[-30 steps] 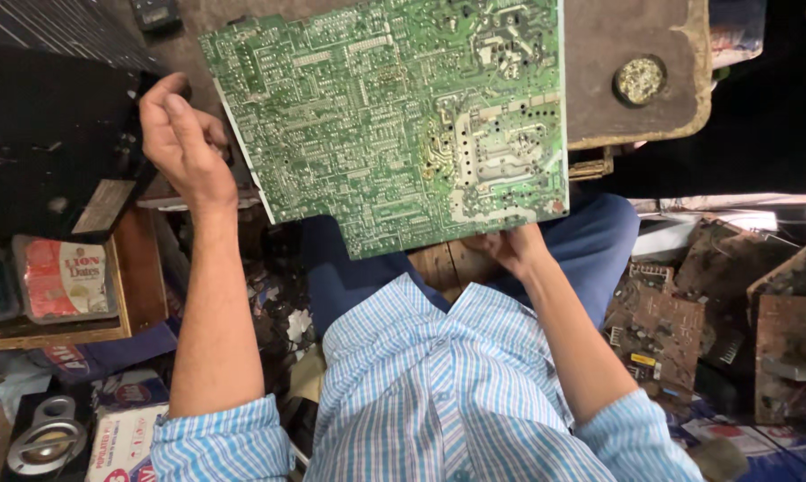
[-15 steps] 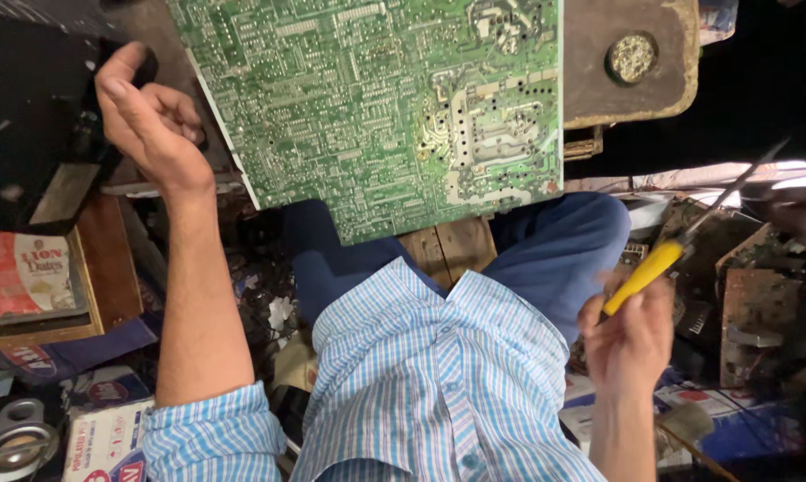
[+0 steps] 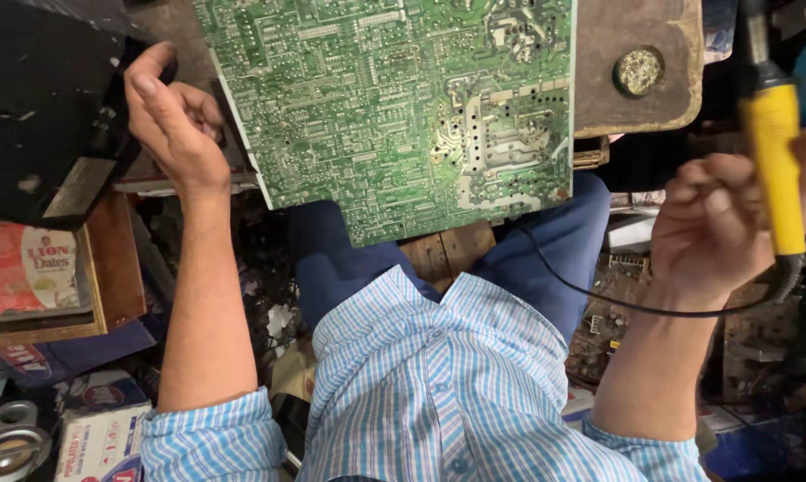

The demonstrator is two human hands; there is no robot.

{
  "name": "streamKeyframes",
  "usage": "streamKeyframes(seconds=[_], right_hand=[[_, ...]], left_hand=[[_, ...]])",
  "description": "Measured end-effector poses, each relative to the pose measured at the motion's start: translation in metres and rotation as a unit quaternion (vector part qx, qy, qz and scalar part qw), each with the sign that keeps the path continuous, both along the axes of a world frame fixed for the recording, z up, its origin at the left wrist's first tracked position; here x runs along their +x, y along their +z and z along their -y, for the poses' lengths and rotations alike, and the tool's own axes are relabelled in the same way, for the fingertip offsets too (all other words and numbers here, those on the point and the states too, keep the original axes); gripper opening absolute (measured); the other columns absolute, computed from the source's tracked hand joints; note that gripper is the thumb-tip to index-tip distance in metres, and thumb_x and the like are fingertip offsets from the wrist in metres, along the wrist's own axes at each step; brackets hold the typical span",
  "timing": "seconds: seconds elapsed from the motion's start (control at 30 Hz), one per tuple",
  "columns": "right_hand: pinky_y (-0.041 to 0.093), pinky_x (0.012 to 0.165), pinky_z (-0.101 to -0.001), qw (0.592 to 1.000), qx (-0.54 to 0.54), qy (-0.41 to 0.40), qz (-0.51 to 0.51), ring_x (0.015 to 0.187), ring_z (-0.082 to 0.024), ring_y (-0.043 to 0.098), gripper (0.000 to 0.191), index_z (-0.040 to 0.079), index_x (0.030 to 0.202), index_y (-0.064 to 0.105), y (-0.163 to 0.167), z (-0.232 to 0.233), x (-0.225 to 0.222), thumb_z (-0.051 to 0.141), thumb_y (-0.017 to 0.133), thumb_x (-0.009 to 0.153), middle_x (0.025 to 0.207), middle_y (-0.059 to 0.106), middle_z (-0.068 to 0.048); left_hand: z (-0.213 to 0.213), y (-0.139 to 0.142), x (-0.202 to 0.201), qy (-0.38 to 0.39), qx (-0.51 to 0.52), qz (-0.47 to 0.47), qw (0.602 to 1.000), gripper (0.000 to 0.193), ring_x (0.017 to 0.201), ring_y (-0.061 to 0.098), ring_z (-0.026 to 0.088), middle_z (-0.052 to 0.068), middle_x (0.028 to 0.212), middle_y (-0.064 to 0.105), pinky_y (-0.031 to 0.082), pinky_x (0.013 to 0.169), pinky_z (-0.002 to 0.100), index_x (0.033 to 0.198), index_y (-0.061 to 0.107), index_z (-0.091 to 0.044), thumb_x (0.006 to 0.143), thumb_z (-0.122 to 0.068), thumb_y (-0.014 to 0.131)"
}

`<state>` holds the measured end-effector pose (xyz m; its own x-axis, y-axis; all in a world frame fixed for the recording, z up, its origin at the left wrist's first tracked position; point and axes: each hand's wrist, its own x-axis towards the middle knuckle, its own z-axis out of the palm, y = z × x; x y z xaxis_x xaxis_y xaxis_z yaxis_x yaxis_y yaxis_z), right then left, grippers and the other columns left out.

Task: The person holds a large green circuit board on their lap and unscrews components from it using a screwdriver, brushes the board, and then solders points on the board with a yellow-handled soldering iron, steadying the board with the other hand.

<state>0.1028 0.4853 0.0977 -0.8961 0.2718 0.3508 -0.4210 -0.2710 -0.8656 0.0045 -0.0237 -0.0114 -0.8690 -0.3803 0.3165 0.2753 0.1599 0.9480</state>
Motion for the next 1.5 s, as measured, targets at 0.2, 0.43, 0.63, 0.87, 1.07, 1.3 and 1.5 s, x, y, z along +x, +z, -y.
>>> streamKeyframes(seconds=[0.2, 0.43, 0.63, 0.87, 1.07, 1.3, 1.5], right_hand=[[0.055, 0.066, -0.0267, 0.938, 0.281, -0.203, 0.02, 0.072, -0.019, 0.068, 0.025, -0.003, 0.125, 0.066, -0.028, -0.002, 0.013, 0.02, 0.063, 0.118, 0.099, 0.068, -0.013], [0.056, 0.068, -0.0242, 0.923, 0.301, -0.194, 0.143, 0.072, -0.013, 0.067, 0.028, -0.008, 0.133, 0.066, -0.032, -0.006, 0.012, 0.015, 0.06, 0.12, 0.092, 0.072, -0.013], [0.057, 0.073, -0.0314, 0.949, 0.27, -0.156, 0.051, 0.08, -0.024, 0.068, 0.048, -0.008, 0.14, 0.059, -0.024, -0.002, 0.022, 0.036, 0.059, 0.121, 0.103, 0.072, -0.021], [0.058, 0.081, -0.0393, 0.998, 0.054, 0.014, 0.038, 0.094, -0.03, 0.069, 0.07, -0.001, 0.138, 0.06, -0.037, 0.012, 0.024, 0.062, 0.055, 0.109, 0.118, 0.067, -0.02], [0.057, 0.072, -0.036, 0.987, 0.151, -0.047, -0.008, 0.094, -0.03, 0.069, 0.04, 0.004, 0.137, 0.062, -0.036, 0.029, 0.031, 0.034, 0.068, 0.111, 0.12, 0.066, -0.019], [0.056, 0.07, -0.0373, 0.994, 0.086, -0.074, 0.004, 0.079, -0.021, 0.062, 0.036, -0.001, 0.132, 0.06, -0.056, 0.044, 0.017, 0.016, 0.075, 0.104, 0.108, 0.067, -0.018], [0.056, 0.071, -0.0348, 0.997, 0.025, -0.068, 0.027, 0.081, -0.024, 0.065, 0.036, -0.004, 0.126, 0.061, -0.079, 0.056, 0.005, 0.018, 0.073, 0.1, 0.108, 0.066, -0.017]], left_hand=[[0.004, -0.005, -0.003, -0.001, 0.008, -0.005, 1.0, 0.066, 0.059, 0.046, 0.009, 0.003, 0.07, 0.052, 0.03, 0.053, 0.024, 0.139, 0.058, 0.002, 0.12, -0.057, 0.038], [0.007, -0.003, 0.002, -0.012, -0.046, 0.009, 0.999, 0.073, 0.058, 0.046, 0.008, 0.004, 0.07, 0.053, 0.031, 0.054, 0.023, 0.141, 0.056, 0.003, 0.116, -0.061, 0.03], [0.005, -0.003, -0.009, 0.04, -0.024, 0.036, 0.998, 0.067, 0.06, 0.048, 0.008, 0.001, 0.07, 0.052, 0.033, 0.056, 0.025, 0.134, 0.06, 0.004, 0.117, -0.056, 0.035], [-0.007, -0.004, -0.03, 0.11, -0.054, 0.023, 0.992, 0.053, 0.062, 0.047, 0.007, -0.002, 0.067, 0.047, 0.034, 0.06, 0.027, 0.11, 0.067, 0.002, 0.118, -0.046, 0.045], [-0.034, 0.046, 0.001, 0.123, -0.028, -0.089, 0.988, 0.03, 0.065, 0.045, 0.008, 0.002, 0.082, 0.056, 0.034, 0.06, 0.026, 0.115, 0.066, 0.001, 0.121, -0.027, 0.057], [-0.162, 0.12, 0.003, -0.075, -0.375, -0.122, 0.916, 0.04, 0.123, 0.052, 0.031, 0.014, 0.126, 0.059, 0.041, 0.106, 0.048, 0.13, 0.064, -0.009, 0.098, -0.027, 0.081], [-0.192, 0.111, -0.008, -0.106, -0.405, -0.082, 0.905, 0.043, 0.148, 0.035, 0.038, 0.019, 0.149, 0.048, 0.029, 0.123, 0.057, 0.137, 0.066, -0.01, 0.099, -0.025, 0.079]])
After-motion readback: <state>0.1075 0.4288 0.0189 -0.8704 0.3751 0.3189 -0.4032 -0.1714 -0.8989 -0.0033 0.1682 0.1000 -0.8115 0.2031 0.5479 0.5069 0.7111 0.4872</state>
